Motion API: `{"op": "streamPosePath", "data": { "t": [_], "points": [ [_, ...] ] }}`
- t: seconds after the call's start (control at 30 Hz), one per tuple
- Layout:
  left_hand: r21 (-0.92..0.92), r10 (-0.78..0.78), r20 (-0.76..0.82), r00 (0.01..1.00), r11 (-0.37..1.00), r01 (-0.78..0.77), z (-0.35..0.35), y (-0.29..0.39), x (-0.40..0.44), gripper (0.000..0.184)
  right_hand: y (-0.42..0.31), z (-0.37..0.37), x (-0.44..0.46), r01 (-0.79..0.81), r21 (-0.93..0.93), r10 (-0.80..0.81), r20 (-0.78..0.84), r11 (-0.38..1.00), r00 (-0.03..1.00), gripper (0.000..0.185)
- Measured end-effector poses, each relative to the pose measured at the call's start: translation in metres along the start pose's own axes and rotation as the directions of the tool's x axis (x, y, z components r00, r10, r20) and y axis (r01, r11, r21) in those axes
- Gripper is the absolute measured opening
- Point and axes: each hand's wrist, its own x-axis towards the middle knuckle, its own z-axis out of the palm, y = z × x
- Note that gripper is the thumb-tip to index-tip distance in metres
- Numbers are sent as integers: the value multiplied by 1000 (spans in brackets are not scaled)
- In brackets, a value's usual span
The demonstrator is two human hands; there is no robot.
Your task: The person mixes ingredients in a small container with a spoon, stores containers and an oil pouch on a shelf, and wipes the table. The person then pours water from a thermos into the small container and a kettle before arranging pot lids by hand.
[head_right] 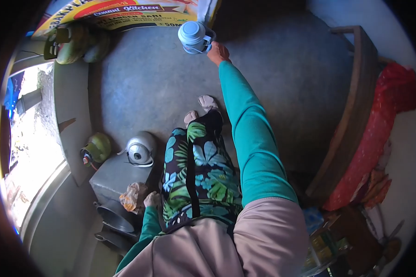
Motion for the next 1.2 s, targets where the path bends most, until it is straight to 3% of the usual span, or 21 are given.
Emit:
{"op": "streamPosePath", "data": {
  "t": [0.1,0.13,0.17,0.27,0.37,0.4,0.43,0.47,0.53,0.57,0.67,0.73,0.77,0.83,0.9,0.93,1.0,1.03,1.1,1.13,1.2],
  "points": [
    [127,98,63,993,986,-105,13,-45,5,34,-1,28,40,8,12,-7,-91,1000,996,44],
    [27,-69,67,995,997,68,23,-42,4,33,-5,35,58,21,2,-21,-75,1000,997,44],
    [14,-83,66,994,996,83,29,-52,15,33,-9,38,72,3,-19,-3,-22,1000,1000,47],
    [162,183,179,967,964,-212,46,-92,25,30,6,61,112,10,43,-11,10,999,1000,48],
    [50,195,89,977,979,-200,57,-89,15,35,7,52,94,60,366,-104,102,929,989,28],
    [5,191,57,980,981,-192,60,-87,13,38,10,62,87,62,356,-109,113,932,988,28],
    [-82,-52,44,998,995,56,63,-58,7,40,13,78,86,129,336,-170,95,933,981,30],
    [-115,-10,54,999,993,16,67,-40,4,41,4,86,84,203,317,-238,76,926,968,32],
    [-136,92,56,994,987,-84,74,9,-6,44,-29,90,43,105,397,-144,70,912,987,21],
    [-110,157,54,986,982,-150,70,32,-16,43,-41,90,8,74,117,-69,-48,990,996,21],
    [-96,421,24,907,904,-417,87,111,-45,35,-61,77,-26,111,-250,-68,177,962,982,22],
    [155,617,-57,785,782,-604,100,170,-85,31,-54,78,-55,328,-338,-189,385,882,904,22],
    [214,686,-30,727,715,-665,103,202,-108,34,-57,70,-80,430,-256,-300,422,866,856,23],
    [406,823,118,556,471,-783,99,229,-135,65,-60,55,-151,553,-86,-449,487,829,749,26],
    [394,897,201,393,294,-871,99,263,-165,93,-84,27,-200,623,3,-505,589,782,631,28],
    [325,911,301,281,179,-929,88,281,-189,94,-98,12,-226,666,11,-510,653,746,560,28],
    [402,901,402,164,-13,-915,83,264,-201,78,-114,-5,-267,837,181,-717,626,516,306,27],
    [274,868,436,239,125,-954,73,230,-208,74,-121,-6,-305,865,215,-729,648,454,221,26],
    [305,879,424,219,89,-948,77,193,-229,68,-139,-20,-328,894,302,-724,689,332,36,26],
    [478,901,409,143,-78,-875,76,177,-244,67,-148,-23,-337,879,350,-716,698,324,-14,28],
    [483,945,239,223,83,-872,65,155,-274,70,-172,-21,-353,860,432,-688,712,272,-140,30]
  ]
}}
